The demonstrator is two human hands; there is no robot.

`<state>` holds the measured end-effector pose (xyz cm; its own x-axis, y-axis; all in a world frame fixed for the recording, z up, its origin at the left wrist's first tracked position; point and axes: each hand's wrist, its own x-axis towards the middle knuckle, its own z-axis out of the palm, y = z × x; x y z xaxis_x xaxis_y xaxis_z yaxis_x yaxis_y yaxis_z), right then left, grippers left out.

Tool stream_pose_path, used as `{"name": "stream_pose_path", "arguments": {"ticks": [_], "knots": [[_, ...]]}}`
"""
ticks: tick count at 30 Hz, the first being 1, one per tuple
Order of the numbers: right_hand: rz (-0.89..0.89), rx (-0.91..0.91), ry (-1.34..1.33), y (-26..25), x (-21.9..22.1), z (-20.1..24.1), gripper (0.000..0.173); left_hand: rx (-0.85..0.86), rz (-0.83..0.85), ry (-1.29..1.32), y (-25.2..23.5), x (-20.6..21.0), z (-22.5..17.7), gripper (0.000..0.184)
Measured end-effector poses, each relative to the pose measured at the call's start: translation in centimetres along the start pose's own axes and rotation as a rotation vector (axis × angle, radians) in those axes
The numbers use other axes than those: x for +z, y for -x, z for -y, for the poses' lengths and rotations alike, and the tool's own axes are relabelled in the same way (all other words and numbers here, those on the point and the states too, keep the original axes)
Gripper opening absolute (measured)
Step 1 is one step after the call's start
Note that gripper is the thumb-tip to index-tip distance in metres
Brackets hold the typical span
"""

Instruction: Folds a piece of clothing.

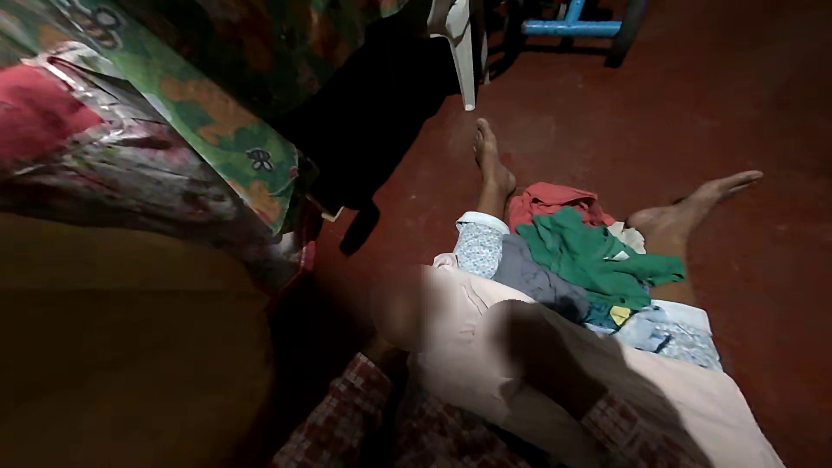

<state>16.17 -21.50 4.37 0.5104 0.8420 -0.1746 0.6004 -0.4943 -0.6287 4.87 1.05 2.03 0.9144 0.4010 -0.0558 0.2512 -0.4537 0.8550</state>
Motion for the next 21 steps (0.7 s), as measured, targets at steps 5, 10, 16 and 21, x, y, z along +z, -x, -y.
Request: {"name": "stream_pose_path", "arguments": {"ticks": [5,10,16,21], "knots": [[0.022,0.102,-0.103,-1.1,-0.5,0.0,0.028,-0.118,0.150,0.145,-0.5,0.7,1.0,0.042],[-0.001,0.143,-0.322,-2.3,-2.2,-1.8,0.021,-0.061,0.205,0.081,-1.4,1.0,1.0,0.024],[-0.130,0.044,-0.686,-3.3,-1.9,-4.1,0.016,0.001,0.071,0.043,-1.1,1.5,1.5,0.023],[-0.073,0.101,-0.814,-3.4,-2.2,-3.8,0.014,0.560,-0.115,-0.192,-0.6,2.2,-0.9,0.021]]}}
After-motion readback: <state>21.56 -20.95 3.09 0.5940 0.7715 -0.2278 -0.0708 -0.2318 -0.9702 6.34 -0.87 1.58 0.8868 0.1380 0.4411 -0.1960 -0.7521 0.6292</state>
